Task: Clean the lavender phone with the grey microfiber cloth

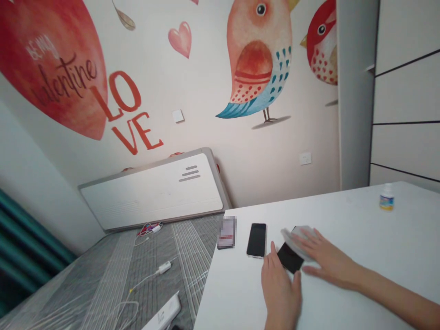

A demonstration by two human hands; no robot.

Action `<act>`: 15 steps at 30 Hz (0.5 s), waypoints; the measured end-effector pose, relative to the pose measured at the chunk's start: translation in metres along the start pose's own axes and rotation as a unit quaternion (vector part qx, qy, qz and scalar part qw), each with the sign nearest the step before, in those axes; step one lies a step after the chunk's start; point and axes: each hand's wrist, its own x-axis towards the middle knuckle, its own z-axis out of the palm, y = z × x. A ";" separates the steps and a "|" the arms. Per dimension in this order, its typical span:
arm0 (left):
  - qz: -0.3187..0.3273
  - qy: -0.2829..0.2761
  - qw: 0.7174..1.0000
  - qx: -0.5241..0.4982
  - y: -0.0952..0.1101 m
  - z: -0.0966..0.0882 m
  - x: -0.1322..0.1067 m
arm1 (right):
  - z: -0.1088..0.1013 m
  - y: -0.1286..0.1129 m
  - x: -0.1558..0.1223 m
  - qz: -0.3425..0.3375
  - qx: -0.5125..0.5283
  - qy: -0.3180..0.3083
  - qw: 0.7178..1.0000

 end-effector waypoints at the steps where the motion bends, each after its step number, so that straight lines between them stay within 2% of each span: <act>1: 0.001 0.000 1.000 0.000 0.000 0.000 0.000 | 0.000 -0.002 -0.001 -0.034 0.013 -0.023 0.999; 3: 0.005 0.003 1.000 0.000 -0.001 0.000 0.000 | -0.002 -0.005 -0.001 -0.065 0.027 -0.050 0.996; 6: 0.006 0.003 1.000 -0.002 0.000 -0.002 0.001 | -0.004 -0.004 0.003 0.024 -0.012 -0.009 1.000; 7: 0.006 0.000 1.000 -0.002 0.000 -0.002 0.001 | -0.004 -0.003 0.004 0.034 -0.020 -0.001 0.999; 11: 0.008 0.003 1.000 0.005 0.000 -0.002 0.002 | 0.001 -0.003 0.007 -0.057 0.006 -0.039 0.998; 15: 0.011 0.012 1.000 0.007 0.001 -0.002 0.001 | -0.002 -0.001 0.007 0.029 -0.020 0.013 0.999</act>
